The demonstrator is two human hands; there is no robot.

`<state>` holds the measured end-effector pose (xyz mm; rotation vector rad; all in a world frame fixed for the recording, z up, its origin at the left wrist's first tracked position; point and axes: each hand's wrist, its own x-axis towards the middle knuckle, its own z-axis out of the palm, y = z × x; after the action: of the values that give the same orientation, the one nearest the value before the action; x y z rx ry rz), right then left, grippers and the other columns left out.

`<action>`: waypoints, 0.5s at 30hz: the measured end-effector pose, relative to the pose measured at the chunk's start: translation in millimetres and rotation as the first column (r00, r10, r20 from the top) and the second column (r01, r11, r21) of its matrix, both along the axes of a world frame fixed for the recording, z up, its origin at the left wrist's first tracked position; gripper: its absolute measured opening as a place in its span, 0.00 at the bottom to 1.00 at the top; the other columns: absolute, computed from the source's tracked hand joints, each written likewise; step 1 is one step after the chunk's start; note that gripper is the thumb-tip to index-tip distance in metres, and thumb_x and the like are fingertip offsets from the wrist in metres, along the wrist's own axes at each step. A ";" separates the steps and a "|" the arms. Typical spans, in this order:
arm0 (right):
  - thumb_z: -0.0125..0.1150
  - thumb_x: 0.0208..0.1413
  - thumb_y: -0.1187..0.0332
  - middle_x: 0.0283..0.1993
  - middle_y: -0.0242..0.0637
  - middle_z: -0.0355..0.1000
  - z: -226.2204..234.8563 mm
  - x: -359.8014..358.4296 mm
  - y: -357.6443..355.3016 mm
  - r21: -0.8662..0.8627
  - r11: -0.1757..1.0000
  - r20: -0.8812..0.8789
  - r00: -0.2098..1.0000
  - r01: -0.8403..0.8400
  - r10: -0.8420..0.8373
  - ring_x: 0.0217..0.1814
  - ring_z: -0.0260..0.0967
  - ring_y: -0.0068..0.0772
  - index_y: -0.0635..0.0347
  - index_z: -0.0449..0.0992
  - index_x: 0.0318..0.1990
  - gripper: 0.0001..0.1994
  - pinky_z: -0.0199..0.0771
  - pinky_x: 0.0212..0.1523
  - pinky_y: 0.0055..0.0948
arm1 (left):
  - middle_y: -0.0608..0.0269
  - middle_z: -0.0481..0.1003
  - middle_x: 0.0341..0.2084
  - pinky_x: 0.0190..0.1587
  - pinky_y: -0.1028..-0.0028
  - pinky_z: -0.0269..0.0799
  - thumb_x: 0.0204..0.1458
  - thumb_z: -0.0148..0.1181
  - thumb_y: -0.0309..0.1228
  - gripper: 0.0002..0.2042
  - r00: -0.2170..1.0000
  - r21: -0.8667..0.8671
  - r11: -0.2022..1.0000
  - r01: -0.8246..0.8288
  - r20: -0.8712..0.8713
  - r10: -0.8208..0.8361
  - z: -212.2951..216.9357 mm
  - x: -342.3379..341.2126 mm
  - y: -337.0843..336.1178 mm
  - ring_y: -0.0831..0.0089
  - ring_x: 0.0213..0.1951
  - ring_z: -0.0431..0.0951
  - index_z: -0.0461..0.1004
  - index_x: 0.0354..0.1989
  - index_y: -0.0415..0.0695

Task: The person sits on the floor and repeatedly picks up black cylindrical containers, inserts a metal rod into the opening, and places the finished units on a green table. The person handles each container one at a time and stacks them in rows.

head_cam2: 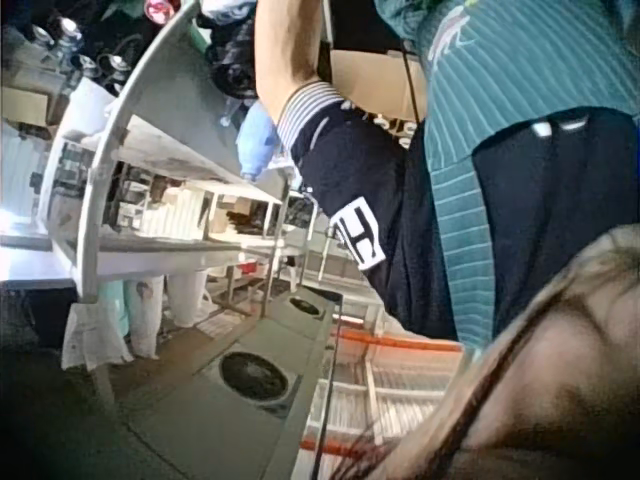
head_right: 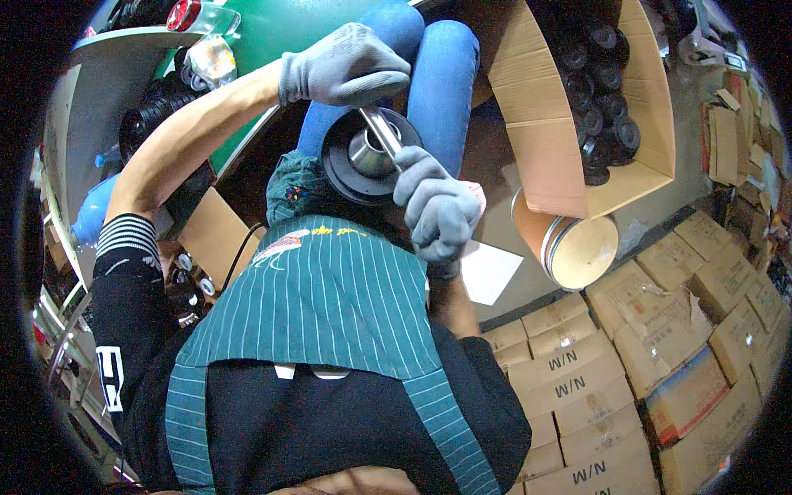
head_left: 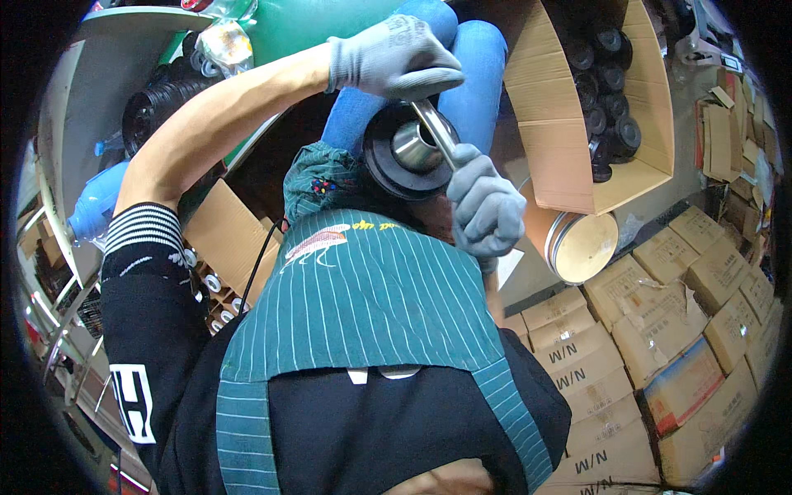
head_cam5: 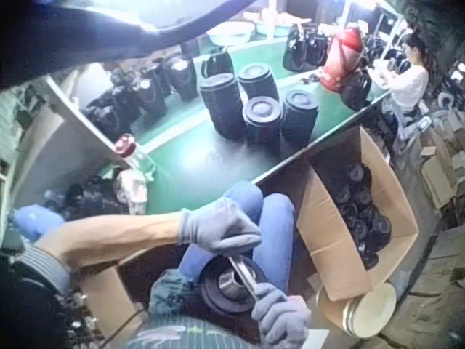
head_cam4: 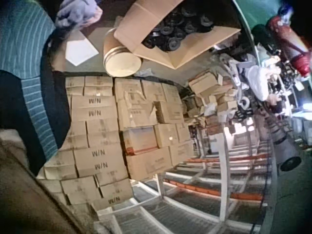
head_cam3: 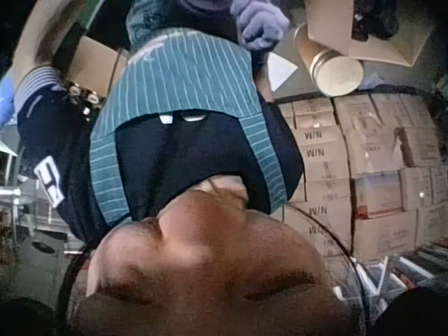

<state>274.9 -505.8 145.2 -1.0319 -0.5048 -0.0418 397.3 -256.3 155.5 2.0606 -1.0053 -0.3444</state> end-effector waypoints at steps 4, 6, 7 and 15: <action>0.68 0.42 0.66 0.17 0.29 0.59 26.5 49.4 -15.3 -0.438 0.857 0.353 0.825 -0.271 0.441 0.30 0.69 0.39 0.53 0.68 0.14 0.14 0.77 0.58 0.51 | 0.56 0.72 0.21 0.33 0.64 0.71 0.76 0.43 0.45 0.26 0.960 -0.229 0.968 -0.099 -0.279 0.032 -22.1 6.0 1.7 0.63 0.24 0.72 0.75 0.30 0.38; 0.71 0.45 0.65 0.15 0.29 0.59 37.9 66.4 -11.4 -0.691 0.681 0.384 0.676 -0.241 0.629 0.26 0.67 0.37 0.53 0.68 0.13 0.17 0.78 0.56 0.48 | 0.57 0.75 0.22 0.36 0.65 0.73 0.78 0.39 0.47 0.29 0.928 -0.213 0.968 -0.134 -0.369 0.048 -27.4 8.7 5.0 0.64 0.26 0.74 0.76 0.31 0.37; 0.73 0.47 0.64 0.14 0.31 0.62 42.5 74.6 -7.6 -0.755 0.605 0.372 0.594 -0.253 0.713 0.24 0.66 0.35 0.53 0.69 0.12 0.19 0.77 0.55 0.45 | 0.56 0.75 0.22 0.36 0.64 0.73 0.78 0.39 0.47 0.29 0.916 -0.172 0.976 -0.131 -0.397 0.053 -28.7 13.0 5.1 0.63 0.26 0.74 0.76 0.31 0.37; 0.61 0.53 0.60 0.17 0.28 0.72 62.4 46.5 58.7 -0.890 0.319 0.177 0.398 -0.325 0.900 0.21 0.70 0.33 0.47 0.77 0.18 0.12 0.66 0.34 0.39 | 0.53 0.75 0.23 0.37 0.58 0.74 0.73 0.44 0.41 0.21 0.989 -0.320 0.946 0.058 -0.112 -0.098 -46.7 53.1 -52.5 0.52 0.28 0.77 0.74 0.29 0.43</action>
<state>321.4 -447.0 207.6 -1.5373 -1.7814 0.6811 450.5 -308.8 108.9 1.6928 -0.9965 -0.3268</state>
